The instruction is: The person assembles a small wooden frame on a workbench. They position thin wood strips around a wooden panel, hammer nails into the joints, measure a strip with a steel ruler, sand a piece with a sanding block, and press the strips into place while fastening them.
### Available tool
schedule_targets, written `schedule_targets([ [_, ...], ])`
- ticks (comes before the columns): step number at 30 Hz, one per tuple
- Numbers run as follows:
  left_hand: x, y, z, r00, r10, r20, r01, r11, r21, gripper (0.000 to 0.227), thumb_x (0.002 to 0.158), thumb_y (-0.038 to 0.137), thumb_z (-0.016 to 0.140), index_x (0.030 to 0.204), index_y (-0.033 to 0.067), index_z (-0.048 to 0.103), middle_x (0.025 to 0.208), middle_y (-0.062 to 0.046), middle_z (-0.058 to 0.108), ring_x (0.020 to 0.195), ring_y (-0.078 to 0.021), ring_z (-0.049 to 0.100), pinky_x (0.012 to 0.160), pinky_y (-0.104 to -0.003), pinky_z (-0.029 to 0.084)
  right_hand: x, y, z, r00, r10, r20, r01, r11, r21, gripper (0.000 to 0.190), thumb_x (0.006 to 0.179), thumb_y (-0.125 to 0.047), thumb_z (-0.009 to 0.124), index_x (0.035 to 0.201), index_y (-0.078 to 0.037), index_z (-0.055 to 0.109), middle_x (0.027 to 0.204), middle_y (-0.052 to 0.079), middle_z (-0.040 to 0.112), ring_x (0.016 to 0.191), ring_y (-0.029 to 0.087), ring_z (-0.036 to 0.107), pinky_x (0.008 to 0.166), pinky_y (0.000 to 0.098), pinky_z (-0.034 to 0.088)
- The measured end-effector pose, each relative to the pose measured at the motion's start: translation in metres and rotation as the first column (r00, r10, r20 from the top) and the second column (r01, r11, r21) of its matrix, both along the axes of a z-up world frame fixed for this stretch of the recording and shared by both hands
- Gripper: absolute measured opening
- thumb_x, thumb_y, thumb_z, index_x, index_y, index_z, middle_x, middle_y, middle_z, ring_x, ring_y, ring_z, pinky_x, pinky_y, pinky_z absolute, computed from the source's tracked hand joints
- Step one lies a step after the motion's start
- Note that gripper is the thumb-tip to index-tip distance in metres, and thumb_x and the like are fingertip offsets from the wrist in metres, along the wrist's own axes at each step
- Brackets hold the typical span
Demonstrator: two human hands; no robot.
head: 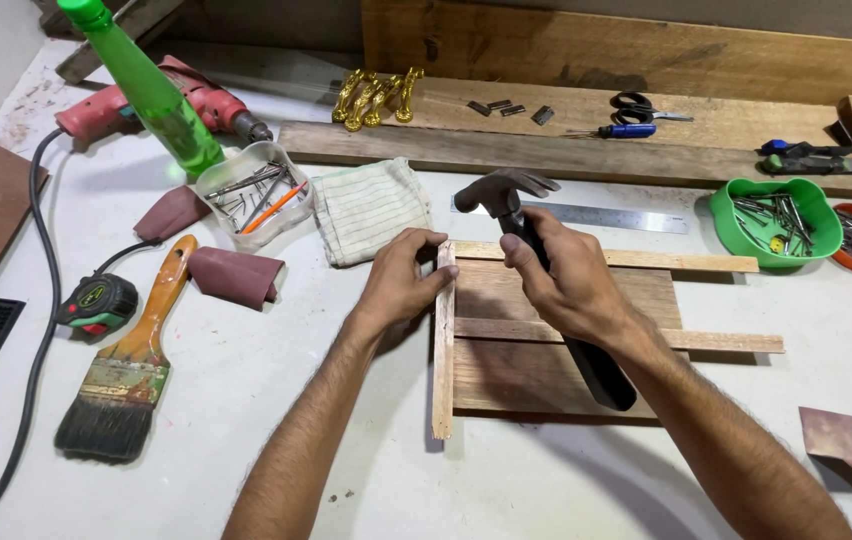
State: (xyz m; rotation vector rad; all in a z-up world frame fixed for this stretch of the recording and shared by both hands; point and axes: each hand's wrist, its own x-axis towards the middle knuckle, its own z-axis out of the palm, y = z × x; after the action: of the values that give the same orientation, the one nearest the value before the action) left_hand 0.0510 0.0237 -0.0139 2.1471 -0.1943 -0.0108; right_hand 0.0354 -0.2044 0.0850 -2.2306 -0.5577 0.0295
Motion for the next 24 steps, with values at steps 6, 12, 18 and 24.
schedule_targets([
  [6,-0.006,-0.003,0.024,0.991,0.032,-0.129,-0.031,0.999,0.006,0.053,0.084,0.030,0.080,0.129,0.0060,0.066,0.123,-0.010,0.069,0.105,-0.0251,0.070,0.091,-0.040,0.059,0.006,0.010,-0.047,0.985,0.013,-0.174,-0.046,0.981,-0.189,0.041,0.107,-0.032,0.049,0.129,0.001,0.059,0.069,0.007,0.067,0.061,0.014,0.065,0.051,0.0340,0.052],
  [12,-0.002,0.000,-0.003,0.999,0.014,-0.036,-0.015,0.999,-0.040,0.054,0.087,0.031,0.080,0.131,0.0039,0.063,0.126,-0.012,0.066,0.115,-0.0229,0.067,0.099,-0.041,0.057,0.003,0.007,-0.012,0.996,-0.030,-0.083,0.022,0.996,-0.088,0.044,0.104,-0.031,0.048,0.133,0.002,0.057,0.070,0.008,0.066,0.055,0.017,0.062,0.046,0.0364,0.050],
  [18,-0.001,-0.003,-0.002,0.998,0.006,-0.057,-0.008,0.999,-0.041,0.051,0.086,0.033,0.082,0.125,0.0041,0.066,0.123,-0.013,0.067,0.118,-0.0236,0.066,0.102,-0.041,0.056,0.000,0.024,-0.020,0.947,-0.079,-0.311,0.011,0.976,-0.216,0.039,0.104,-0.031,0.044,0.131,-0.005,0.057,0.068,0.005,0.064,0.052,0.018,0.060,0.043,0.0340,0.051],
  [24,-0.001,-0.003,0.001,0.996,0.019,-0.087,-0.019,1.000,0.003,0.051,0.084,0.031,0.080,0.127,0.0075,0.066,0.124,-0.011,0.067,0.116,-0.0234,0.066,0.098,-0.042,0.058,-0.001,0.016,-0.021,0.965,-0.040,-0.259,-0.015,0.978,-0.208,0.036,0.106,-0.032,0.045,0.123,-0.004,0.060,0.064,0.004,0.064,0.051,0.015,0.062,0.045,0.0366,0.053],
])
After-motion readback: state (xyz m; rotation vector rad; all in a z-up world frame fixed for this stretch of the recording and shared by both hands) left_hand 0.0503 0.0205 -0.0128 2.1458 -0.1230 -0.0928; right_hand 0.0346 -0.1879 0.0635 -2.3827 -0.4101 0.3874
